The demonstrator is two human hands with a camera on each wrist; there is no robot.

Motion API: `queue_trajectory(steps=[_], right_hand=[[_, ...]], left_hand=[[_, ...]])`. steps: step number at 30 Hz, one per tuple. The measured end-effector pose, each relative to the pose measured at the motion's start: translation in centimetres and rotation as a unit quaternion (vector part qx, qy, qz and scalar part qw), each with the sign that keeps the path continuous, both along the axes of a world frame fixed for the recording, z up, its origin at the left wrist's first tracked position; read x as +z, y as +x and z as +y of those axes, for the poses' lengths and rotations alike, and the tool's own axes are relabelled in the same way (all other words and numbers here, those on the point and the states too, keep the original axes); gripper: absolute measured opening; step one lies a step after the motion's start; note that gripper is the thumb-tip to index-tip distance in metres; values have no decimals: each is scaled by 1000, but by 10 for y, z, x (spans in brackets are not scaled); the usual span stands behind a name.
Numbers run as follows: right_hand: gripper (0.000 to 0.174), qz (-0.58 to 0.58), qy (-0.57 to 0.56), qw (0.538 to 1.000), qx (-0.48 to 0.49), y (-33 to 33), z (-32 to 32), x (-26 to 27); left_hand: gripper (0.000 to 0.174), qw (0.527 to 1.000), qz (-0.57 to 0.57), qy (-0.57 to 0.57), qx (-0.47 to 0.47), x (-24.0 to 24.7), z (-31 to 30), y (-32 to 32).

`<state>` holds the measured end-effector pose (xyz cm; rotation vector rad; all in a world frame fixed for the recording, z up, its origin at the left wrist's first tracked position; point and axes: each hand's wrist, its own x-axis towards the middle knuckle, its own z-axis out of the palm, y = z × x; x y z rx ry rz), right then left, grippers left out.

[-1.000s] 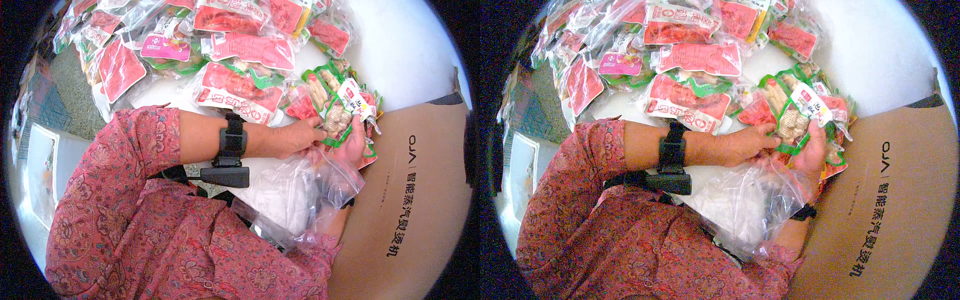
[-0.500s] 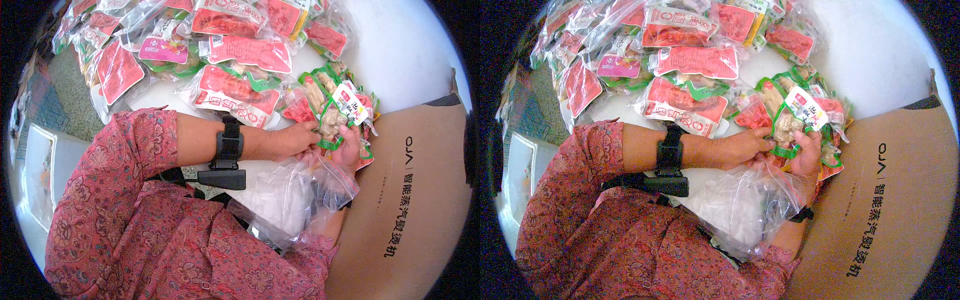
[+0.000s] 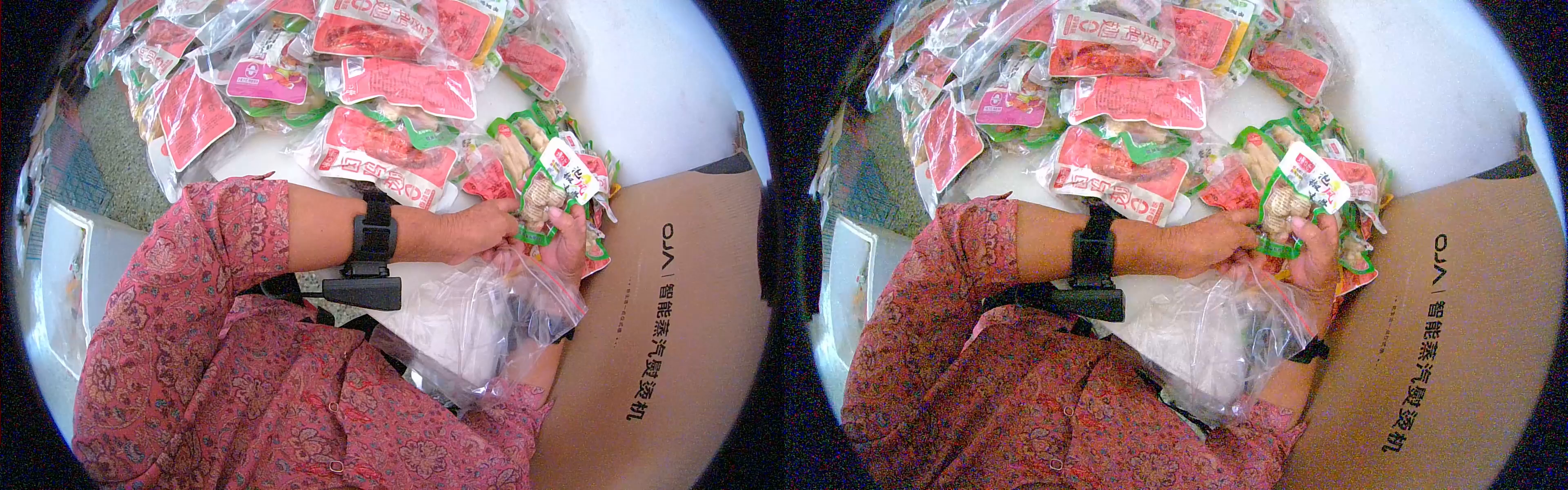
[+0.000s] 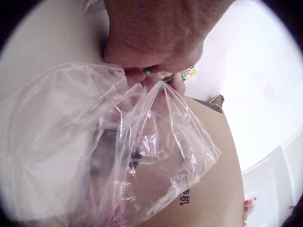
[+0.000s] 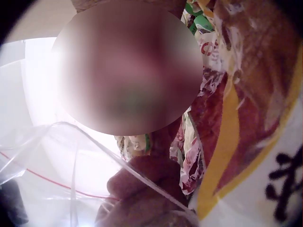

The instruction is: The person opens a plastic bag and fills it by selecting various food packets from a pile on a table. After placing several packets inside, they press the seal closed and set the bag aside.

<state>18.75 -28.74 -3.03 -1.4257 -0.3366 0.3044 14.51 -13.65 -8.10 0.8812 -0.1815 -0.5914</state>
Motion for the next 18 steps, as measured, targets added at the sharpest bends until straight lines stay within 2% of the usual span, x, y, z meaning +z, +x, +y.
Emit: queue_trajectory(steps=[5,9,11,12,13,14,15,16,17,18], right_hand=[[50,1,16,1000,10,1,0,0],[41,3,-39,998,-45,-11,15,22],[38,-1,-49,996,-75,-16,21,32],[38,-27,-38,992,-114,-13,17,35],[37,-56,-28,986,-152,-8,9,39],[39,-37,-26,987,-157,-4,-2,47],[39,-35,-23,986,-162,-2,-10,50],[38,-58,-12,985,-159,-3,-14,55],[37,-82,-1,984,-157,-4,-16,60],[38,-91,-8,986,-136,-7,-17,65]], left_hand=[[34,999,-36,19,-10,8,7,-3],[35,994,-70,79,18,18,10,-8],[31,984,-85,24,154,13,4,-9],[31,985,-83,28,149,13,5,-11],[31,971,-162,59,164,14,6,-9],[30,950,-240,87,178,15,6,-8],[30,951,-240,89,173,15,6,-8],[31,896,-372,141,198,12,5,-8],[31,819,-496,189,218,9,5,-7],[31,818,-499,189,213,7,5,-5]])
